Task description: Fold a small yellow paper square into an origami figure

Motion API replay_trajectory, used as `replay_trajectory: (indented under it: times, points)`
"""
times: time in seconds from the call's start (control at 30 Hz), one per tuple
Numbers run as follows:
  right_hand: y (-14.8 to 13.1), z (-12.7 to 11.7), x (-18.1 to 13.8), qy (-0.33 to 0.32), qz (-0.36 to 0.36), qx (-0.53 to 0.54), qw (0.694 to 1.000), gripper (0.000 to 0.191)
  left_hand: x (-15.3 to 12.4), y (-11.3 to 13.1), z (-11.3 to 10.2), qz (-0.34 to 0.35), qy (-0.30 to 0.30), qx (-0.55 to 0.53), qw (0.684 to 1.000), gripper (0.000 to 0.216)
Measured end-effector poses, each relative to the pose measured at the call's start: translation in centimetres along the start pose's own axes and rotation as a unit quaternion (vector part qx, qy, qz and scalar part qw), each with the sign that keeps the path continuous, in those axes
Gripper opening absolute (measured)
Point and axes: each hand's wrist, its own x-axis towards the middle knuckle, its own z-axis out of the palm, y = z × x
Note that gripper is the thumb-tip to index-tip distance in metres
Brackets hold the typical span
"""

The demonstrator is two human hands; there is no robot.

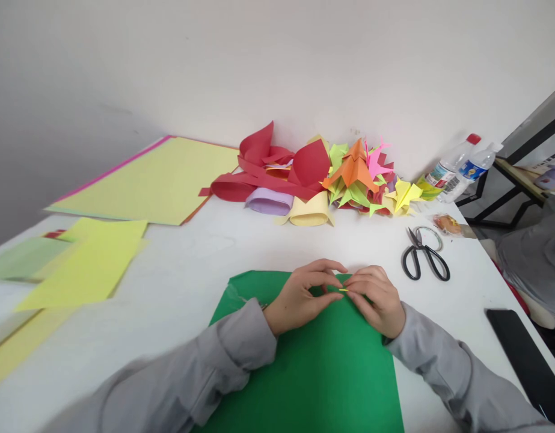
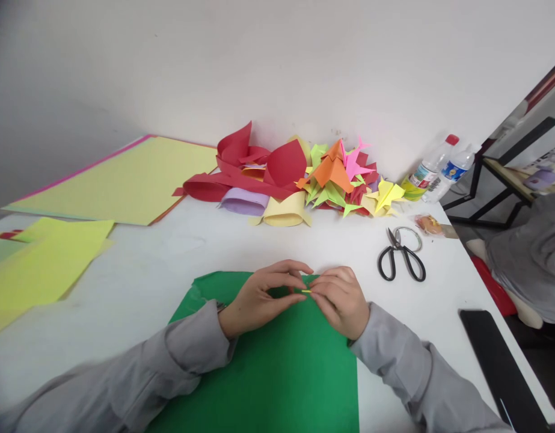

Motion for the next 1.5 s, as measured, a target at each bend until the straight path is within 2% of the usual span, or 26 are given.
replay_trajectory:
  times: [0.13,0.2,0.27,0.33,0.4,0.43,0.7,1.07,1.37,1.5]
  points:
    - [0.0,-0.1,0.1,0.033,0.064,0.053,0.996,0.012,0.1,-0.1,0.1,-0.019,-0.020,-0.011,1.000,0.016]
    - [0.0,0.0,0.0,0.058,0.129,0.097,0.985,0.010,0.3,-0.1,0.1,-0.021,-0.027,-0.019,0.999,0.017]
    - [-0.2,0.3,-0.1,0.089,0.238,0.153,0.955,0.014,0.4,0.1,0.1,-0.020,-0.028,-0.030,0.999,0.019]
    - [-0.4,0.6,-0.1,0.107,0.355,0.218,0.903,0.023,0.5,0.3,0.1,-0.027,-0.033,-0.034,0.999,0.020]
    - [-0.8,0.9,0.1,0.099,0.414,0.274,0.862,0.030,0.5,0.5,0.1,-0.045,-0.040,-0.030,0.998,0.021]
    - [-0.9,1.0,0.2,0.094,0.425,0.290,0.852,0.032,0.6,0.6,0.1,-0.056,-0.043,-0.027,0.997,0.022]
    - [-1.4,1.6,0.6,0.041,0.426,0.297,0.854,0.035,0.7,0.6,0.5,-0.128,-0.015,-0.024,0.991,0.023]
    - [-1.2,1.6,0.4,0.029,0.424,0.299,0.854,0.037,0.8,0.3,0.6,-0.189,-0.027,-0.052,0.980,0.026]
    - [-1.2,1.8,0.1,0.001,0.407,0.282,0.869,0.035,0.9,0.7,0.4,-0.188,-0.012,-0.153,0.970,0.028]
    - [-1.2,1.8,0.2,0.012,0.413,0.285,0.865,0.036,0.9,0.6,0.5,-0.201,-0.011,-0.135,0.970,0.033]
